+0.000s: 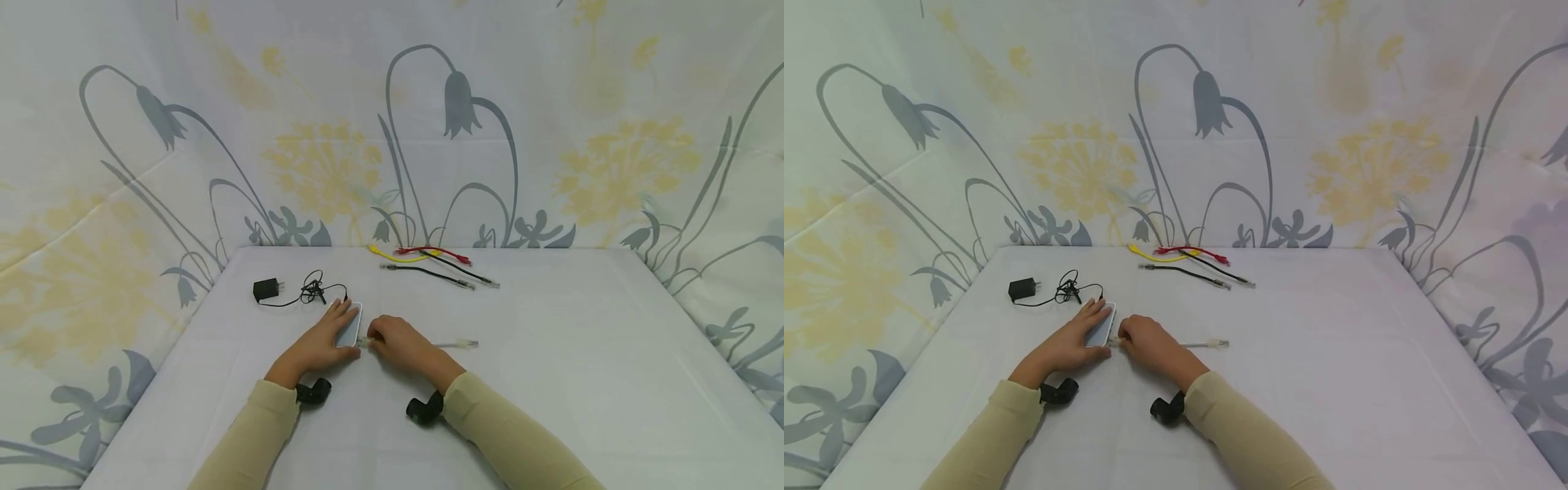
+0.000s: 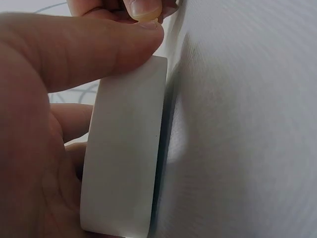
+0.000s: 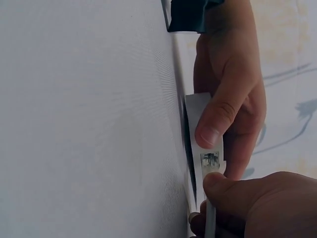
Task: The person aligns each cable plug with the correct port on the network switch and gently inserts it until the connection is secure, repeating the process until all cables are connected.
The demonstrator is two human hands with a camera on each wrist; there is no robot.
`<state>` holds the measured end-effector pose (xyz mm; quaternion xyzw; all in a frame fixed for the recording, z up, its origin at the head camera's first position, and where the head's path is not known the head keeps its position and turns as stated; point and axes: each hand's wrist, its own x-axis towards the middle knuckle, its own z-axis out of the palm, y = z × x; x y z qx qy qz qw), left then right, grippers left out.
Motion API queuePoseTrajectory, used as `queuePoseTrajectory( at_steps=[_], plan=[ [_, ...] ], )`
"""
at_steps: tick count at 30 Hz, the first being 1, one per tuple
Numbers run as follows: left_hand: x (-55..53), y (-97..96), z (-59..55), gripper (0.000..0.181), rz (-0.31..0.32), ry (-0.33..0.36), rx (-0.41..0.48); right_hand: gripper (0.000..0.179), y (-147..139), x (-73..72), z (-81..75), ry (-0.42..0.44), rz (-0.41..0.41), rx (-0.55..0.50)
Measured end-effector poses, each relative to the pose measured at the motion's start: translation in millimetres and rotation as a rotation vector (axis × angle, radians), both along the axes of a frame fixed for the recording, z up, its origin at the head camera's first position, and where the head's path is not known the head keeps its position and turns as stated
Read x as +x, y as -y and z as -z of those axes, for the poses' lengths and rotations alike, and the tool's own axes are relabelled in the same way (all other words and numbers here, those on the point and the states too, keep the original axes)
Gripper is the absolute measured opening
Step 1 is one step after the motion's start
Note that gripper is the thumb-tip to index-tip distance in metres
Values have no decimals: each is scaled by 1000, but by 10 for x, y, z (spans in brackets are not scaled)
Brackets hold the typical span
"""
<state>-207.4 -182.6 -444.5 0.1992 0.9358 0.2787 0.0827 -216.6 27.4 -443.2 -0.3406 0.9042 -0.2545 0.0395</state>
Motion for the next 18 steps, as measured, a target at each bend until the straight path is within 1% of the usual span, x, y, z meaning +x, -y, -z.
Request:
queuePoseTrajectory(
  at_steps=[4, 7, 12, 18],
  plan=[
    [2, 2, -3, 82, -2, 4, 8, 15, -7, 1, -32, -1, -5, 17],
    [6, -3, -1, 82, -5, 10, -2, 16, -10, -4, -59, 15, -9, 38],
    [13, -12, -2, 83, 1, 9, -5, 13, -15, -38, -79, 23, -35, 78],
    [10, -8, 2, 83, 2, 4, -6, 12, -11, -79, -84, 29, -63, 93]
  ],
)
